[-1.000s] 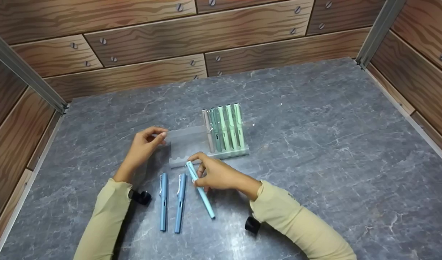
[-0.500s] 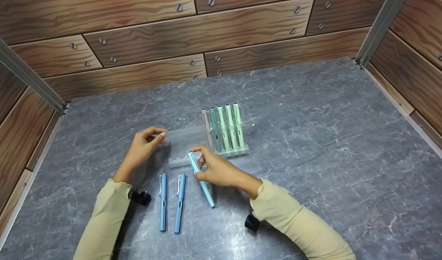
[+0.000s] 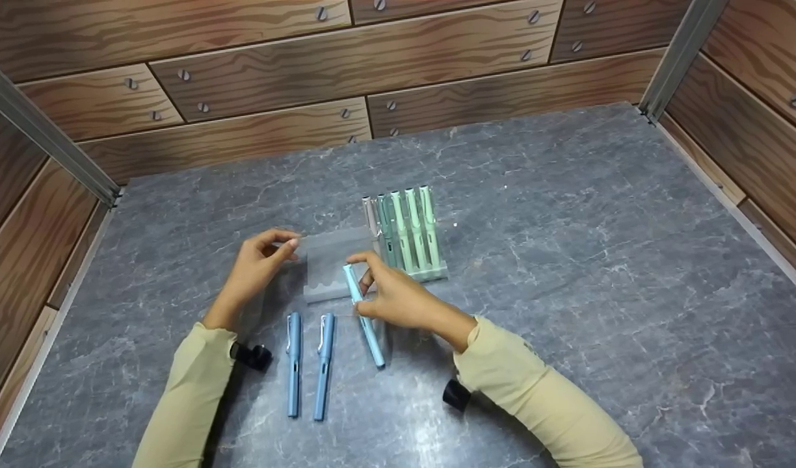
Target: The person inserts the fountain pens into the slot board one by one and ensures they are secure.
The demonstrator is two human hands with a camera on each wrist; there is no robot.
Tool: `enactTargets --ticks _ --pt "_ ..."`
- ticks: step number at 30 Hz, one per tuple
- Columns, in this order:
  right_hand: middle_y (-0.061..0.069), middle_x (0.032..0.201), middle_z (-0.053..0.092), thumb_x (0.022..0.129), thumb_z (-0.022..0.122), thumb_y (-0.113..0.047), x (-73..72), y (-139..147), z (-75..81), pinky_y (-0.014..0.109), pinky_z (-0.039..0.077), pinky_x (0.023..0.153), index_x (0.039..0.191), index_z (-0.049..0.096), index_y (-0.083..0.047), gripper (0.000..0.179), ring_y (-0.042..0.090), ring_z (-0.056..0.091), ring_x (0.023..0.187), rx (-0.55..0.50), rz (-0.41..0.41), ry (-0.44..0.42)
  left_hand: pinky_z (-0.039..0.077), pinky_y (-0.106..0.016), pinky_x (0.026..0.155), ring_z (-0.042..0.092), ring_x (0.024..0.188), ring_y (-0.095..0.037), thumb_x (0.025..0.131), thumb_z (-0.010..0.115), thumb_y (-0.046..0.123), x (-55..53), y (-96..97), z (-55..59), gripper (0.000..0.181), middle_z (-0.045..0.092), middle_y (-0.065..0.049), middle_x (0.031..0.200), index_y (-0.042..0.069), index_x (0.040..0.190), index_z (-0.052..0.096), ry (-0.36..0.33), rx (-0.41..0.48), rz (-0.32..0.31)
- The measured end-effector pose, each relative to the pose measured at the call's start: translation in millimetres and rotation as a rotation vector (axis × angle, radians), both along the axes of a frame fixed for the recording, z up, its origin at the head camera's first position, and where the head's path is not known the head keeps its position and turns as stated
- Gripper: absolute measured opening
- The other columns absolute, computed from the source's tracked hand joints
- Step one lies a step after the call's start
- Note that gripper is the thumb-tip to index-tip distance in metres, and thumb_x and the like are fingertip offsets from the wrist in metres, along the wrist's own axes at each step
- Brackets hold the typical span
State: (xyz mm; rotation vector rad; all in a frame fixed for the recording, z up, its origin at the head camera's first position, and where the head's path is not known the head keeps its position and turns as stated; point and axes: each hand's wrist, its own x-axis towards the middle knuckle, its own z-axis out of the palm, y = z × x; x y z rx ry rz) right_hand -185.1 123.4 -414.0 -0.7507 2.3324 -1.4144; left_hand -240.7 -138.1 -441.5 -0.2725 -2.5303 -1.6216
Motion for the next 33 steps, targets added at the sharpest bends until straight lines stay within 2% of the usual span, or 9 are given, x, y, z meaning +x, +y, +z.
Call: enactTargets --ticks 5,8,17,22,30,33 --pt "0.012 0.098 0.055 0.082 0.067 0.002 -1.6 0 1.5 0.028 0.054 0.071 0.138 0.036 -0.004 0.064 0.018 0.057 0.080 0.002 -0.007 -0.018 0.046 -0.020 0.060 0.067 0.076 -0.028 0.094 0.064 0.018 0.3 -0.9 -0.7 0.018 0.069 -0.013 0.105 0.006 0.104 0.071 -0.020 0.002 -0.008" --pt "0.014 0.099 0.056 0.082 0.065 0.002 -2.7 0 2.3 0.025 0.053 0.069 0.137 0.036 -0.003 0.063 0.017 0.058 0.076 -0.009 -0.012 -0.013 0.047 -0.020 0.061 0.068 0.079 -0.032 0.094 0.063 0.019 -0.3 -1.1 -1.5 0.018 0.069 -0.013 0.106 0.006 0.105 0.071 -0.030 0.006 -0.011" --pt "0.016 0.103 0.053 0.082 0.065 0.005 -6.5 1 4.8 0.022 0.052 0.064 0.137 0.037 -0.005 0.063 0.015 0.055 0.069 -0.035 -0.026 0.013 0.046 -0.020 0.060 0.067 0.077 -0.031 0.094 0.064 0.019 0.9 -1.1 0.0 0.019 0.069 -0.013 0.106 0.006 0.104 0.072 -0.025 -0.005 -0.003" --pt "0.018 0.104 0.054 0.081 0.066 0.006 -8.6 0 6.6 0.024 0.053 0.066 0.137 0.039 -0.006 0.064 0.017 0.057 0.073 -0.042 -0.048 0.050 0.046 -0.020 0.060 0.067 0.077 -0.030 0.094 0.064 0.020 1.3 -0.9 0.0 0.019 0.069 -0.013 0.106 0.006 0.104 0.072 -0.026 -0.003 -0.006" --pt "0.018 0.109 0.055 0.082 0.066 0.006 -14.5 -3 16.4 0.024 0.053 0.070 0.138 0.038 -0.007 0.064 0.019 0.057 0.076 -0.032 -0.071 0.087 0.046 -0.020 0.060 0.065 0.073 -0.020 0.094 0.064 0.017 0.5 -0.8 -1.1 0.018 0.070 -0.014 0.104 0.005 0.103 0.072 -0.007 -0.012 0.007" --pt "0.019 0.110 0.056 0.083 0.065 0.006 -17.0 -3 19.9 0.026 0.055 0.067 0.139 0.037 -0.008 0.063 0.018 0.058 0.073 -0.036 -0.073 0.092 0.046 -0.020 0.060 0.066 0.074 -0.025 0.093 0.064 0.017 -0.5 -0.9 -1.2 0.017 0.070 -0.013 0.103 0.005 0.103 0.072 -0.011 -0.006 0.006"
